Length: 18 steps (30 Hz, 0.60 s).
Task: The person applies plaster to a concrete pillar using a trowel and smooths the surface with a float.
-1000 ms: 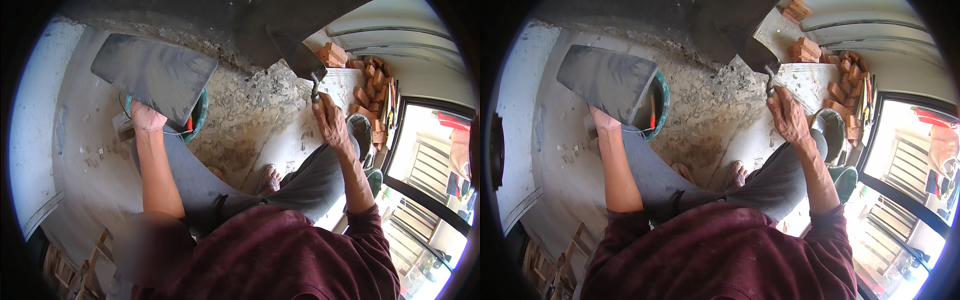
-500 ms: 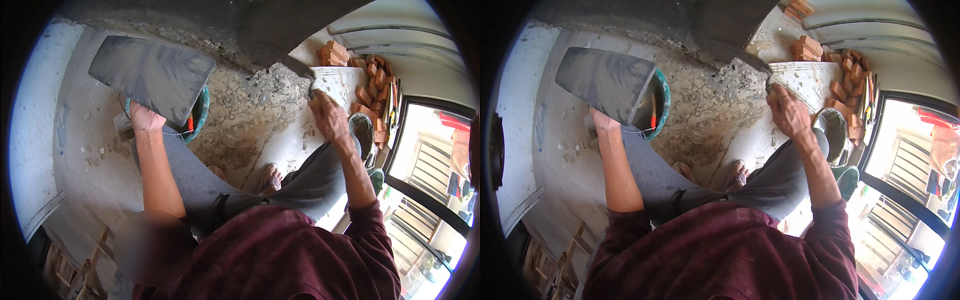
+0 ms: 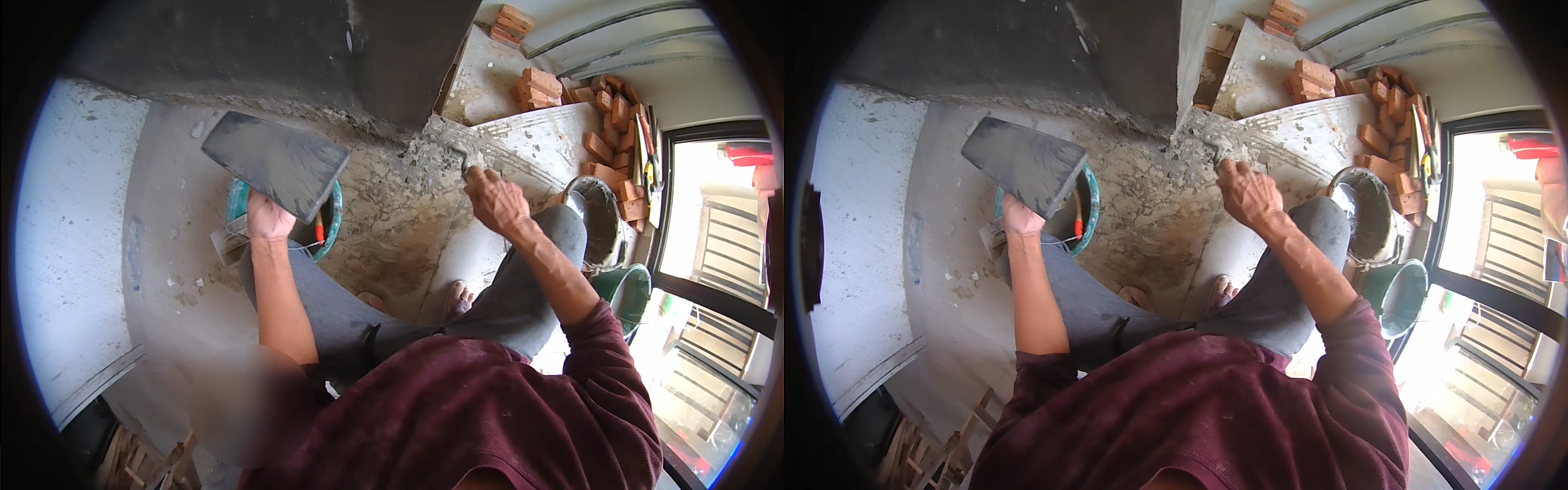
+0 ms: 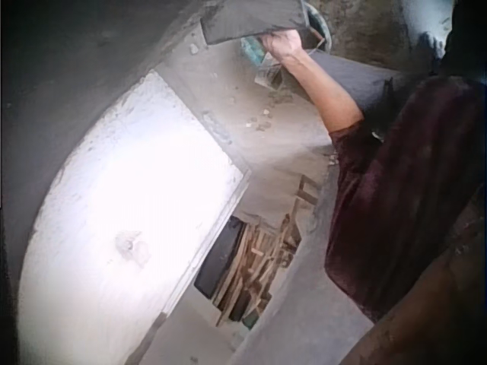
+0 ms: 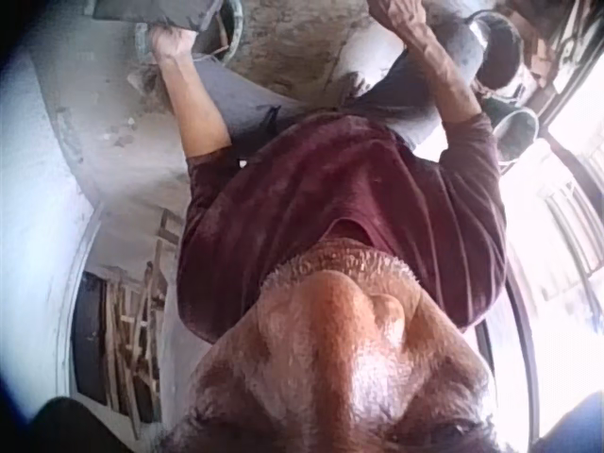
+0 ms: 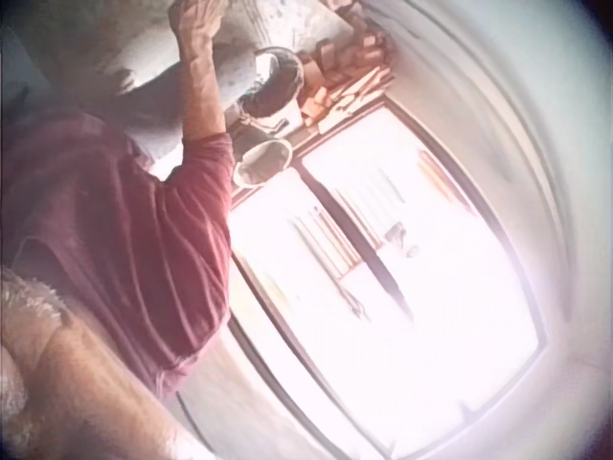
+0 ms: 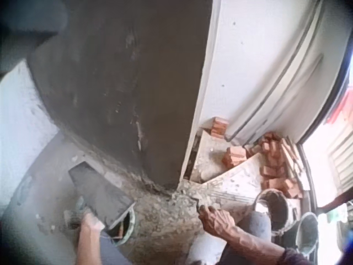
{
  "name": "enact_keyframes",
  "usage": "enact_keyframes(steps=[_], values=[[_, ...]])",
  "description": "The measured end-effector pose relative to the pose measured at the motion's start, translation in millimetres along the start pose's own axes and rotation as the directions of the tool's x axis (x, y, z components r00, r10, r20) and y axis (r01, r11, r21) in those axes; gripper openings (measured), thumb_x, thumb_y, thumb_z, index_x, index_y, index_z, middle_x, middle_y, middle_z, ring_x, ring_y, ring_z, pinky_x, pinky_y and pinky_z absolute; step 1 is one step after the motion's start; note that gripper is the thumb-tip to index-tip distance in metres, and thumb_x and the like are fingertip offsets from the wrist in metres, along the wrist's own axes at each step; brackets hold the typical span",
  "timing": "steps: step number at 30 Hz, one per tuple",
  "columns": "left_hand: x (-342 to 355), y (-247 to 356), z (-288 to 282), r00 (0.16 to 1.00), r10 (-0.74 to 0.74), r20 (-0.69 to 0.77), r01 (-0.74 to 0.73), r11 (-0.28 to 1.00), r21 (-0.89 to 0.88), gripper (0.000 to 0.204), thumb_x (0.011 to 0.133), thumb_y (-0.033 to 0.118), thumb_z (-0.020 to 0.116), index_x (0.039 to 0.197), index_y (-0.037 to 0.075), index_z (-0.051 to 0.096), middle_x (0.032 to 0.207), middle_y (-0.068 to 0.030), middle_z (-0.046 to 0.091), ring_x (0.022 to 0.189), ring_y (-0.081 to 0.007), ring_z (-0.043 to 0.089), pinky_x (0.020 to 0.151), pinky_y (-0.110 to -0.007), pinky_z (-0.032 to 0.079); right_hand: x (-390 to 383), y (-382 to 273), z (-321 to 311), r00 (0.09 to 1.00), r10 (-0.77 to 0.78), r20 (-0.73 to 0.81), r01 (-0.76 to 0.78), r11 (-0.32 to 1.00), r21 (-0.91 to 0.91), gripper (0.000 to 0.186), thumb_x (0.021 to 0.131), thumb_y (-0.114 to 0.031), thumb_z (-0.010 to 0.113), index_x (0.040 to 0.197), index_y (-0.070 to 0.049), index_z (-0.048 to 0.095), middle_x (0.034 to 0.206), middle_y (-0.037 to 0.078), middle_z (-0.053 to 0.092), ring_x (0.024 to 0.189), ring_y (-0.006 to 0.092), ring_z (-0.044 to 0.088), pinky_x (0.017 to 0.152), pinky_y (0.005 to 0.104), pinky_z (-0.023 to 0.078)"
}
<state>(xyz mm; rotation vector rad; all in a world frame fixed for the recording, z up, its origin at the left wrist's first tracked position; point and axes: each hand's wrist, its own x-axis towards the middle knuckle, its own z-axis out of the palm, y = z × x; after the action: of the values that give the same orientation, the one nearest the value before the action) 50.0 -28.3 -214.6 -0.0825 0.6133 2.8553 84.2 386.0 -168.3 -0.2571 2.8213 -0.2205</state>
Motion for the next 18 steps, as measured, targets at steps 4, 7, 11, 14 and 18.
enact_keyframes(steps=[4,7,11,14,18], values=[[-10.5,-8.2,2.0,0.996,-0.022,-0.082,0.026,0.998,0.053,0.042,0.097,0.02,0.056,0.135,0.002,0.049,0.137,-0.0117,0.055,0.126,-0.0291,0.053,0.108,-0.049,0.043,-24.6,-4.0,-77.6,0.933,-0.116,-0.34,0.184,0.967,0.175,0.033,0.099,-0.027,0.053,0.123,-0.004,0.054,0.094,0.017,0.066,0.066,0.0286,0.066,0.055,0.0409,0.055],[-9.4,-18.9,3.2,0.998,0.014,-0.061,-0.005,0.989,0.147,0.04,0.097,0.018,0.056,0.134,0.004,0.051,0.137,-0.0111,0.055,0.126,-0.0292,0.053,0.108,-0.05,0.042,-68.3,-7.1,-143.0,0.812,-0.129,-0.569,0.314,0.919,0.24,0.036,0.09,-0.015,0.066,0.121,-0.001,0.056,0.096,0.017,0.067,0.073,0.0312,0.068,0.062,0.0381,0.056],[-0.7,-49.9,22.8,0.977,-0.043,-0.211,0.079,0.983,0.167,0.038,0.098,0.016,0.053,0.135,0.007,0.052,0.137,-0.0105,0.055,0.126,-0.029,0.053,0.108,-0.049,0.042,-150.1,59.6,-154.1,0.734,-0.029,-0.678,0.136,0.985,0.105,0.048,0.081,-0.007,0.074,0.126,-0.002,0.058,0.103,0.018,0.068,0.079,0.0273,0.07,0.064,0.0352,0.058],[6.1,-88.5,17.6,0.928,-0.101,-0.359,0.144,0.985,0.093,0.042,0.094,0.007,0.055,0.136,0.01,0.05,0.136,-0.0122,0.055,0.126,-0.028,0.052,0.104,-0.049,0.047,-194.4,114.1,-140.4,0.784,0.306,-0.54,-0.333,0.942,0.051,0.042,0.089,-0.012,0.066,0.13,-0.009,0.057,0.106,0.013,0.067,0.083,0.0296,0.069,0.066,0.0392,0.055],[24.2,-152.6,36.5,0.837,-0.119,-0.534,0.289,0.925,0.247,0.038,0.101,0.01,0.044,0.139,0.013,0.045,0.142,-0.0067,0.049,0.132,-0.0242,0.045,0.11,-0.044,0.038,-235.0,209.6,-75.5,0.758,0.584,-0.292,-0.623,0.78,-0.058,0.041,0.089,-0.014,0.06,0.13,-0.011,0.056,0.107,0.015,0.065,0.093,0.035,0.065,0.076,0.0451,0.052]])
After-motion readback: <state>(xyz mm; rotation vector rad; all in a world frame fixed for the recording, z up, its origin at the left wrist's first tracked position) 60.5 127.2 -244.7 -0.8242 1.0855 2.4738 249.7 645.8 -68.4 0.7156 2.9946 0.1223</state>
